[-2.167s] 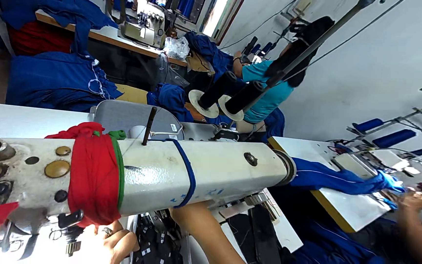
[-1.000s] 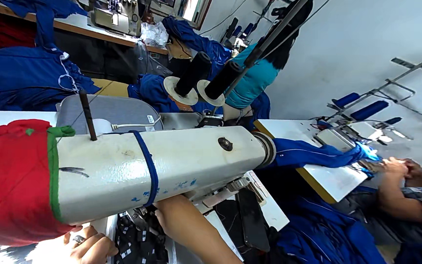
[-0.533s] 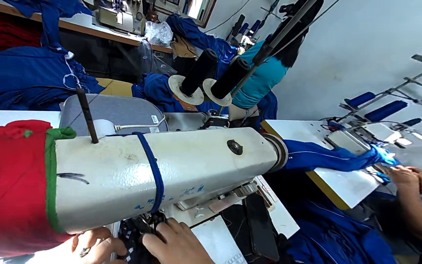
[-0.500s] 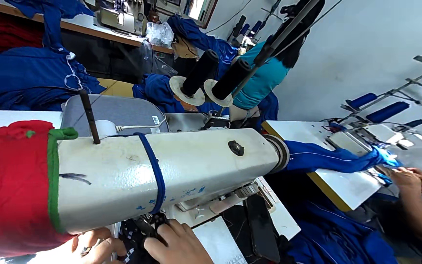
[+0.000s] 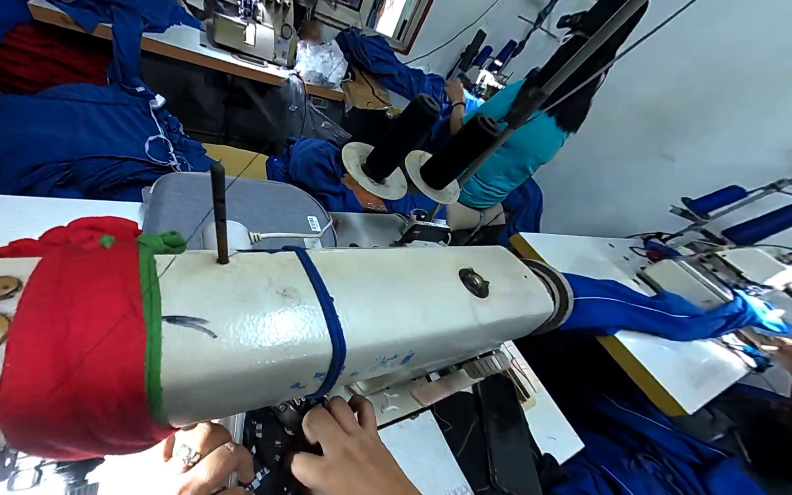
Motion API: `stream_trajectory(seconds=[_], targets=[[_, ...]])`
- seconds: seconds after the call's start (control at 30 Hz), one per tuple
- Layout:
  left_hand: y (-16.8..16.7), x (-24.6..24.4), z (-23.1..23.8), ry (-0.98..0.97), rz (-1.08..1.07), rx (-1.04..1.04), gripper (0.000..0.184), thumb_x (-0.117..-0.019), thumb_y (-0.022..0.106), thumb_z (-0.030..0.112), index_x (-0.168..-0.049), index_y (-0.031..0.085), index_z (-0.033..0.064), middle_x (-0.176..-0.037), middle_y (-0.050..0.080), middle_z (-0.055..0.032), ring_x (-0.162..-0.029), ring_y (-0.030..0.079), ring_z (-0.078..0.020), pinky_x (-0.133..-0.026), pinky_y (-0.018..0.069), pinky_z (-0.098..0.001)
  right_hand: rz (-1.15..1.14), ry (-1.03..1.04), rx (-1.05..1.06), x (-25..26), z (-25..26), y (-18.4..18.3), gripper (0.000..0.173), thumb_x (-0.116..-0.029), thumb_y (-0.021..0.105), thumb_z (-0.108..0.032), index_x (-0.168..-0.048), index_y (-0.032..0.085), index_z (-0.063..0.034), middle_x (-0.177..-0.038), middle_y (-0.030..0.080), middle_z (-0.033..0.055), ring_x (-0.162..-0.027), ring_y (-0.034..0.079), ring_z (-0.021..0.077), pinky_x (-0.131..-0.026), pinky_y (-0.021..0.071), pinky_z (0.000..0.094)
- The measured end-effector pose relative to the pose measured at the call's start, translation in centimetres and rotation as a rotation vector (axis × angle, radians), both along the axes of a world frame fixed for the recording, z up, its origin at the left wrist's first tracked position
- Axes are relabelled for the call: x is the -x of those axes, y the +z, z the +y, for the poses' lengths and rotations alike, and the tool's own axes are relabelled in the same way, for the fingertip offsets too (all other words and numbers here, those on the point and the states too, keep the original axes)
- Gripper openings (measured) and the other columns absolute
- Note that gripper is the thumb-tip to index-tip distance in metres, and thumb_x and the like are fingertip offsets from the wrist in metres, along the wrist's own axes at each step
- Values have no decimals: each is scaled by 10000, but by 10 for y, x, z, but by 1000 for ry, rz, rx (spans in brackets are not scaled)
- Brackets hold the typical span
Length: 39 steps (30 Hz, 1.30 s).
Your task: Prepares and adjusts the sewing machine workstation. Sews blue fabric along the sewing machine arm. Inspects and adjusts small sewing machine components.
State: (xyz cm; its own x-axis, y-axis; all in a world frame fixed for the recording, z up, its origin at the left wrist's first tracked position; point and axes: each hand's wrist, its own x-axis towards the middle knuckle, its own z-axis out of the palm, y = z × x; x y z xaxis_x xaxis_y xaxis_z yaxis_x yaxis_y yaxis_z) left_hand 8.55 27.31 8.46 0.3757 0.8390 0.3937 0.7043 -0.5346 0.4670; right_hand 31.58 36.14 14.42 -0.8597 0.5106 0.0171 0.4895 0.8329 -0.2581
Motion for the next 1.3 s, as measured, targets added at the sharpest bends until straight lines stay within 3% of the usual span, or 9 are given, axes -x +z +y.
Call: stream_trajectory(seconds=[0.13,0.37,0.43,0.57,0.8,1.0,1.13,1.23,1.3], targets=[[0,-1,-1,6,13,-23,504,-920,590,664,-908,752,188,-1033,696,-71,-999,587,-275,-958,340,-502,0,12,32,-1,0,2,174,-803,770,-182,-977,764,-189,-1066,653,106,-1089,608,371,-909,424,650],[3,-3,-1,13,24,-18,514,-928,562,682,-1007,765,217,-1022,690,-59,-996,594,-265,-955,359,-490,-2,42,20,10,0,-2,156,-713,820,-104,-830,720,-125,-1006,672,116,-1097,627,401,-926,402,723],[3,-5,0,39,0,-53,521,-921,564,690,-1049,725,211,-1005,684,-48,-991,593,-252,-954,368,-458,39,36,7,9,0,-4,264,-668,842,-124,-894,708,-140,-990,674,96,-1066,638,385,-914,415,710],[4,-7,0,105,-76,-99,559,-879,613,698,-1061,609,169,-1000,662,-59,-969,584,-236,-921,381,-403,-26,98,121,14,-1,2,424,-767,815,-182,-1180,767,-263,-1057,666,112,-1092,592,393,-959,359,703],[2,-4,1,28,-52,-105,463,-918,606,652,-919,660,193,-945,663,-32,-954,586,-229,-933,380,-412,64,109,57,1,5,1,152,-749,780,-73,-854,777,-184,-1008,674,106,-1058,623,377,-921,409,686],[-2,-3,2,-39,-47,-100,430,-943,608,600,-881,740,196,-930,650,-30,-917,569,-218,-908,371,-423,143,101,212,-20,7,1,183,-885,693,-160,-1047,778,-160,-1030,670,97,-1051,616,322,-1015,377,626],[1,-4,1,-46,2,-84,434,-956,591,589,-869,744,192,-933,652,-41,-899,574,-238,-889,378,-441,188,58,261,-20,6,7,309,-981,664,-347,-1082,761,-72,-1033,703,114,-1051,662,278,-1096,373,585],[4,-4,1,-40,21,-89,439,-962,581,589,-874,745,191,-929,651,-43,-897,576,-242,-878,389,-442,298,-136,74,-6,2,-3,239,-985,649,-256,-1076,753,-61,-988,742,94,-961,711,245,-970,520,489],[5,-4,1,-39,33,-97,448,-960,573,598,-877,743,192,-919,639,-39,-891,569,-239,-867,378,-435,290,-242,-95,6,0,-13,246,-914,701,-241,-1082,754,-69,-973,745,85,-920,718,260,-884,562,480]])
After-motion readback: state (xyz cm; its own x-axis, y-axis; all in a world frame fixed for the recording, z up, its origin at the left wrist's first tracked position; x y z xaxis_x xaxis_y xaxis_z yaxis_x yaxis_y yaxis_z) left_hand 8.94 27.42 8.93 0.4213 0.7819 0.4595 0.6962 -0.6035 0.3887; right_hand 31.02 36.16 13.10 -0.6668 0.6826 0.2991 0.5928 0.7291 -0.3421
